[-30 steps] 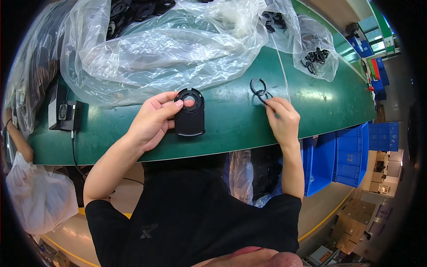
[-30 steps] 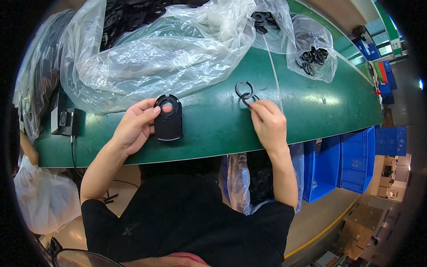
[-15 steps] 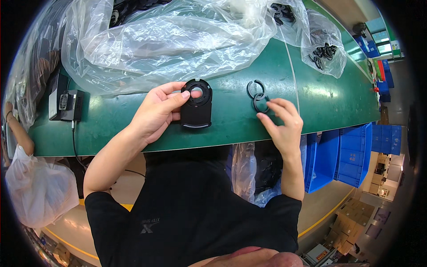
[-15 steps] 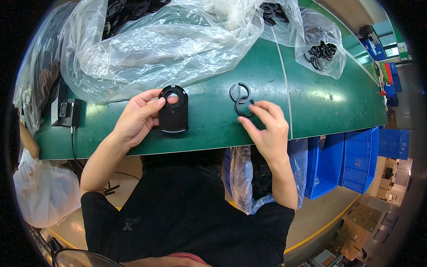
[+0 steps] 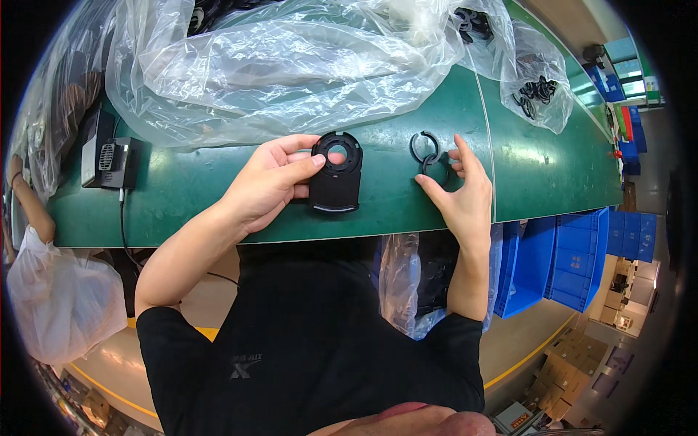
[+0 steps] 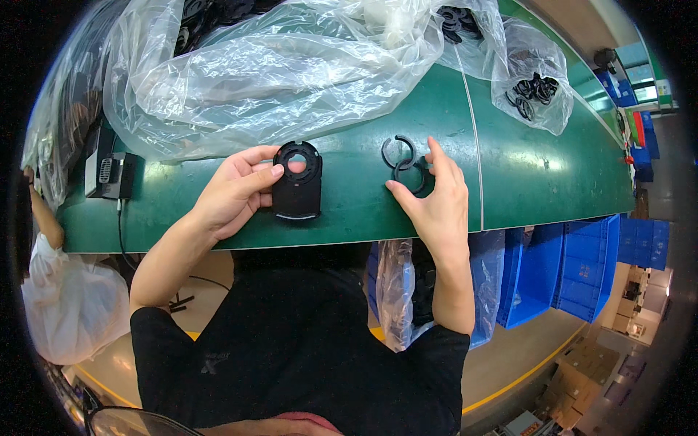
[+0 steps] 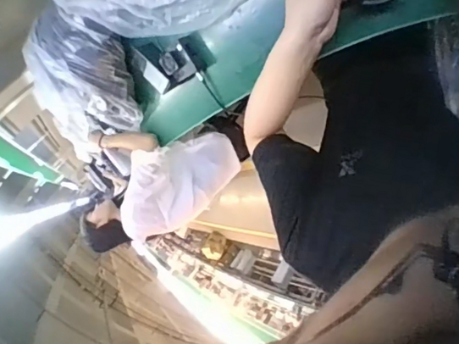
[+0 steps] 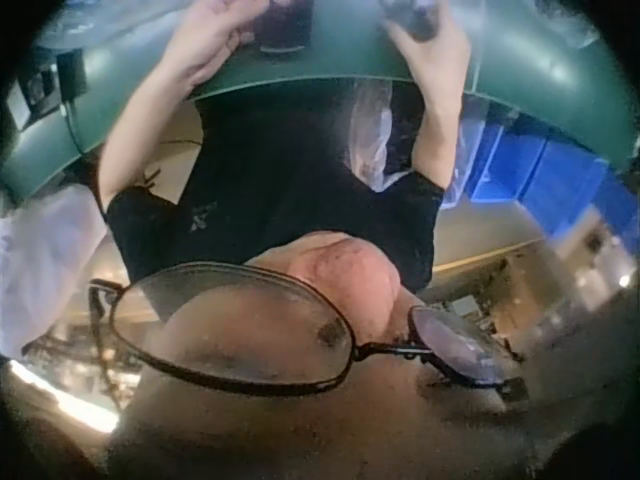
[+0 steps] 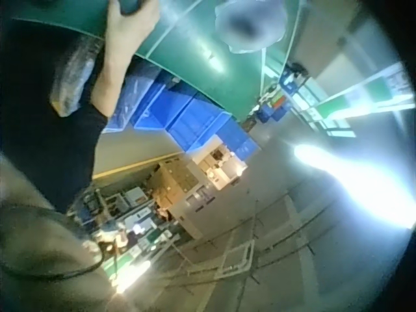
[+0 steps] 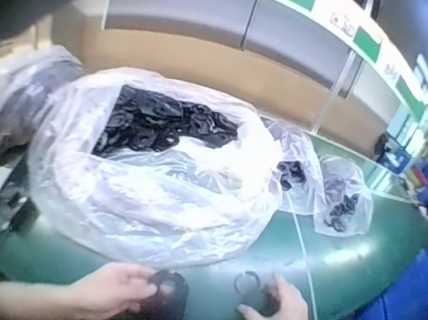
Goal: Assembling a black plastic housing with a circular ring component at a factory workstation.
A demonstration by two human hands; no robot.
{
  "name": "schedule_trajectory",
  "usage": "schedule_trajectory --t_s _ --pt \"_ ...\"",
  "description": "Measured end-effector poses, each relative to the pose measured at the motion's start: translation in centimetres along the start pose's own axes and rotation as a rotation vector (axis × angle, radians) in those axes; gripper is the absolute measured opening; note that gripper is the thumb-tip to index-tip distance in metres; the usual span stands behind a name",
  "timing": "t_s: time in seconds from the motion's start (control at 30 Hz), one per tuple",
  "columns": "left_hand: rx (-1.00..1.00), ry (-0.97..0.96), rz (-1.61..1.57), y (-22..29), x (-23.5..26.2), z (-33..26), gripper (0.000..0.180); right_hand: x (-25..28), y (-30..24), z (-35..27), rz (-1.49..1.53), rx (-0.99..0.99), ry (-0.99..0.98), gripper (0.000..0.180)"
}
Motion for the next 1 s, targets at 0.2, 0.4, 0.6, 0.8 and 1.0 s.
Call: schedule_trajectory --t_s 0.2,0.4,0.6,0.8,1.0 --pt "-0.019 -0.005 0.010 0.1 0.3 0.0 0.029 0.1 0.4 0.4 0.143 -0.017 0.017 0.067" --pt "-0.029 0.006 0.050 -0.2 0.4 -0.3 0.027 -0.3 -1.3 -0.4 0.724 -0.068 -0.077 0.067" --pt "-0.023 -0.120 -0.008 -0.8 -0.4 0.1 0.033 -2.0 -5.4 -0.5 0.750 0.113 -0.122 0.055" --pt "-0.047 -0.183 -0.057 -0.8 -0.5 -0.1 0.034 -3.6 -9.8 -0.1 0.399 0.391 -0.009 0.052" --pt "-0.049 -0.198 -0.054 -0.7 -0.3 -0.5 0.035 -4.2 -10.8 -0.2 0.274 0.435 0.032 0.053"
Point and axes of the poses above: each hand's wrist, its own z-axis towards the middle knuckle, its own x-axis out of the back of the hand, y = z × x, the point moved 6 cm from there along z, towards the middle knuckle, and after that the axes turned 4 degrees about -y, right-handed, at the moved point
